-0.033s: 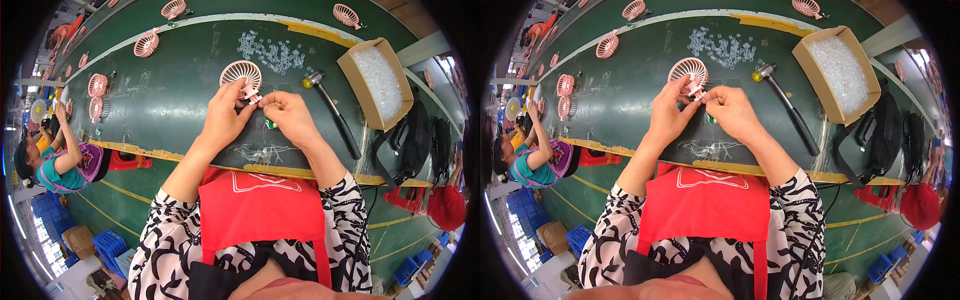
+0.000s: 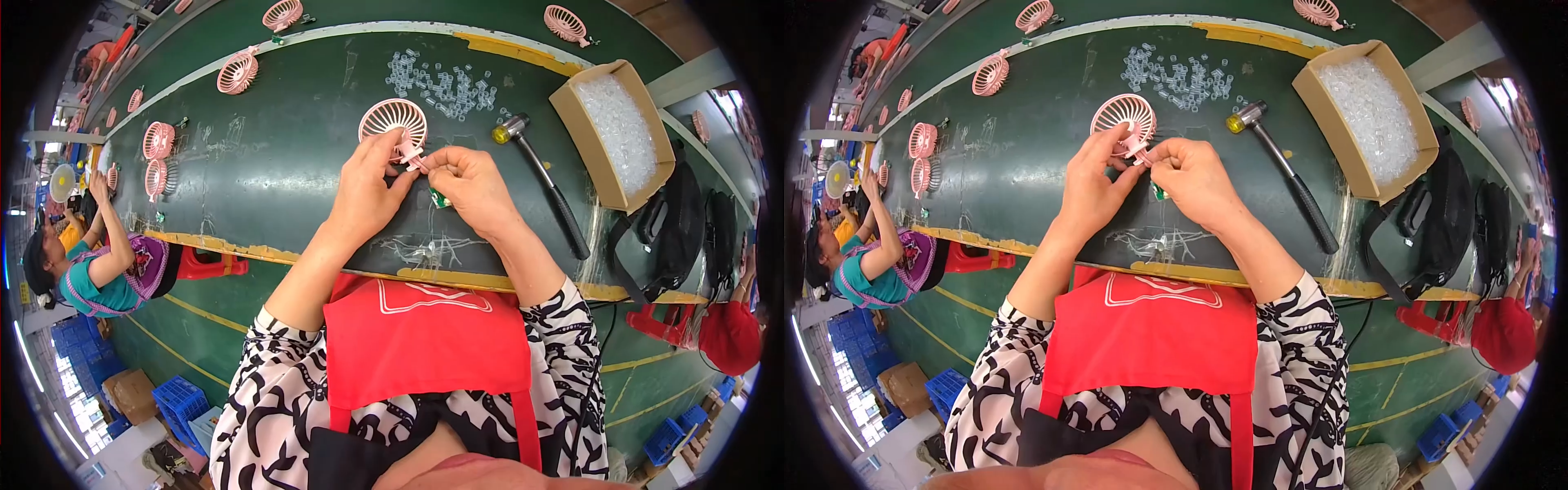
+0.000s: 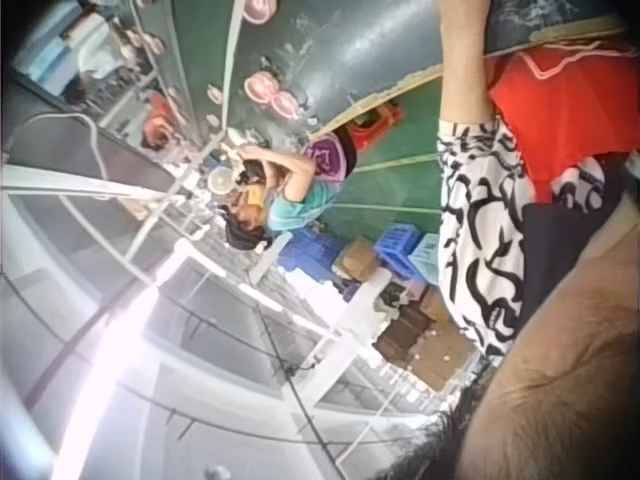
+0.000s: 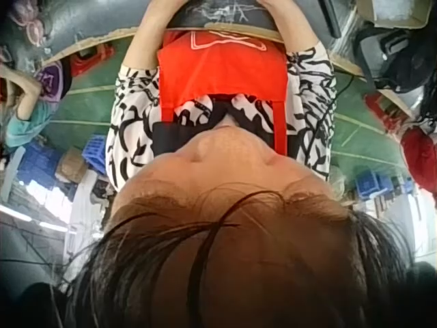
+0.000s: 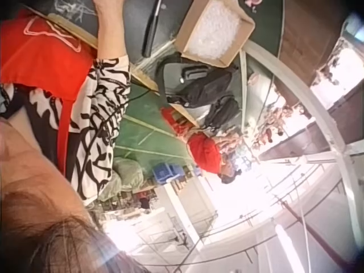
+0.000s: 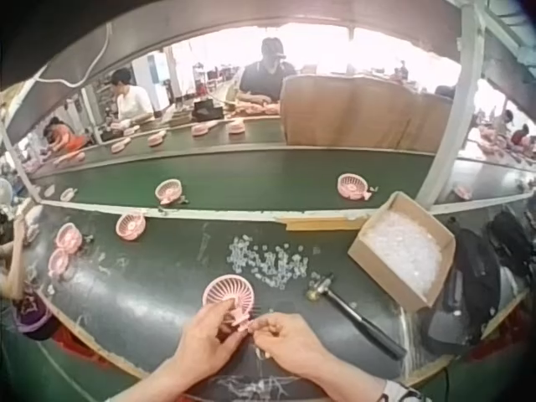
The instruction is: The person assembles portable fan covers by inserting small plastic components into the fan grilles by hand, tapping them with a mallet, and placing the assembled parts onto the conveyor belt.
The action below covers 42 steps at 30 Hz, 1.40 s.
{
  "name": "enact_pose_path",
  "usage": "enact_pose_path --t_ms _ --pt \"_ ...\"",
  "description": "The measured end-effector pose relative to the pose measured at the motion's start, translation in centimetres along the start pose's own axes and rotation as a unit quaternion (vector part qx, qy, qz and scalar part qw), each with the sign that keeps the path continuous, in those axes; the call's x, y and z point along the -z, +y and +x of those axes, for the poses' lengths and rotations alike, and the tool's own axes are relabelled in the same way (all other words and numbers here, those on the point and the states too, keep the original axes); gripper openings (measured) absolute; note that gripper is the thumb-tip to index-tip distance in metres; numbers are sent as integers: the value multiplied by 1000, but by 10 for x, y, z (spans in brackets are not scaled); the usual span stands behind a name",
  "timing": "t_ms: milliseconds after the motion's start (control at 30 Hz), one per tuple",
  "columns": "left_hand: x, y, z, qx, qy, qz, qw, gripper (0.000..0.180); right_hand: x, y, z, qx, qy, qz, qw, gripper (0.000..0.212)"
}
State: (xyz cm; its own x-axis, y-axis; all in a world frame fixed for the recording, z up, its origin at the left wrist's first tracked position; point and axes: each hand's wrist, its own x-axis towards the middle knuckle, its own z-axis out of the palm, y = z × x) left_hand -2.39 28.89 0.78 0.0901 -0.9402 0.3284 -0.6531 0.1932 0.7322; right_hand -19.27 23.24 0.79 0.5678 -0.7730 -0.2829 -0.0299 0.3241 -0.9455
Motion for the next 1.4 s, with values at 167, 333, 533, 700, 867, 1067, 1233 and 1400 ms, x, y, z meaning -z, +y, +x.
enact_pose_path --t_ms 167,333,533,700,867,1067,1233,1400 --pt "-1 -4 -1 -29 5 6 1000 52 2 -5 0 15 -11 -60 998 12" --pt "2 -2 -1 -5 -18 10 1000 54 3 2 -2 127 -10 -314 941 9" --pt "-1 -10 -4 -35 -5 18 999 53 -3 -8 5 158 53 -268 949 9" --pt "7 -3 1 25 -24 -22 999 52 -2 -2 -1 143 29 -278 949 9" --pt "0 0 1 -4 -9 9 1000 51 -6 -6 -2 154 39 -263 952 10" --pt "2 2 -1 24 -10 -7 1000 49 -2 3 -9 191 43 -306 932 11" --pt "-1 -2 6 8 -4 -5 1000 44 0 1 -2 194 52 -283 938 11" --pt "3 -10 -1 -91 50 63 993 26 -10 -10 1 205 42 -272 939 11"
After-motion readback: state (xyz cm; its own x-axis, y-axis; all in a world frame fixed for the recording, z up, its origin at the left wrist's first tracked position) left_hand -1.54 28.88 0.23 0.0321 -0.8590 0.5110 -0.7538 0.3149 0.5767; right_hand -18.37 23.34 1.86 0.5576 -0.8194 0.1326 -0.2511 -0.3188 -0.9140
